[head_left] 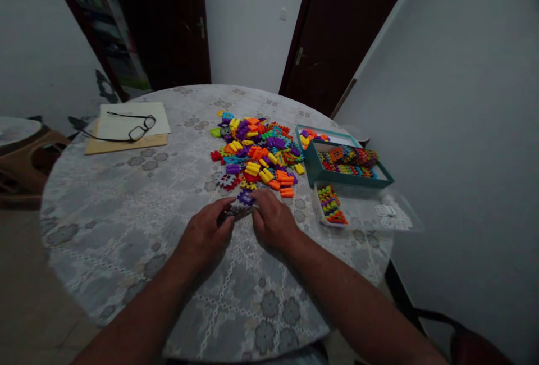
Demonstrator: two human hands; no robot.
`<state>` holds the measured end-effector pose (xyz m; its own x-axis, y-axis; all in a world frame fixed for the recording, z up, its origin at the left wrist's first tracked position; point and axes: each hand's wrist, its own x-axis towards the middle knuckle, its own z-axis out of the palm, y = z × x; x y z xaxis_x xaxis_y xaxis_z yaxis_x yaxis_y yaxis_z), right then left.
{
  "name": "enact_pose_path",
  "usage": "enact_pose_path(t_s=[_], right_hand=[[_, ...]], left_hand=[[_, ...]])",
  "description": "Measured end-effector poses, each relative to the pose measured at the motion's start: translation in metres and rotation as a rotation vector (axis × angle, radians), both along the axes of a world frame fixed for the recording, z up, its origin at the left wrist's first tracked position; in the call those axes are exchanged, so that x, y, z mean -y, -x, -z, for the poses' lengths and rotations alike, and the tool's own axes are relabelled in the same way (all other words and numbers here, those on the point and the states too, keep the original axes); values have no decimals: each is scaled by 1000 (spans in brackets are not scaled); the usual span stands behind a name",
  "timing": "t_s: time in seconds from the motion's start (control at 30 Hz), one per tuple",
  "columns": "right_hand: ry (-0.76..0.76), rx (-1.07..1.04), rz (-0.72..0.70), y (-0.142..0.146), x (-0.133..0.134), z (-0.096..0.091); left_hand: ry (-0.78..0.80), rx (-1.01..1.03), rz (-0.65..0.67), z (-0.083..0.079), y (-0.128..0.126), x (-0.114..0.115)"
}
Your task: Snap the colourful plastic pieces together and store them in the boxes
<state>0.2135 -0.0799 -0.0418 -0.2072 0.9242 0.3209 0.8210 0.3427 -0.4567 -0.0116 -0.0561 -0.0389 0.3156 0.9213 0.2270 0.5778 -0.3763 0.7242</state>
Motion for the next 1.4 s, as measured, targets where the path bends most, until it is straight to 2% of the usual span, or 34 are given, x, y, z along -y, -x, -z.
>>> enact_pose_path(t_s=[0.17,0.33,0.43,0.53,0.6,0.67,0.77,0.87,1.03,1.13,1.23,1.4], right_hand=[[180,295,133,-6,-11,-12],[262,419,178,-2,-3,-25],[280,353,112,-6,9,-25],[224,170,20,-17,17,-23],[165,75,52,-24,19,-22],[149,69,131,-28,18,-22],[206,140,189,-31,16,-22],[242,113,170,-30,16,-19],[253,-30,75,-33,15,-16],[246,-140,-35,-30,14,-15],[165,-191,-118,-21,14,-11],[69,-181,-177,-11,13,-4]], left_hand=[[1,-37,-27,0,0,-3],[8,-59,-36,-1,1,-3],[18,-62,-38,0,1,-3],[-2,-56,-31,3,2,-3],[-19,-54,-25,4,2,-2],[-32,-55,-23,5,1,-1],[-41,-58,-27,5,0,0],[-44,-54,-26,5,-1,1],[-49,-50,4,6,-1,0],[-57,-60,25,6,-1,1],[-59,-53,81,6,0,3],[-28,-21,187,6,0,6]])
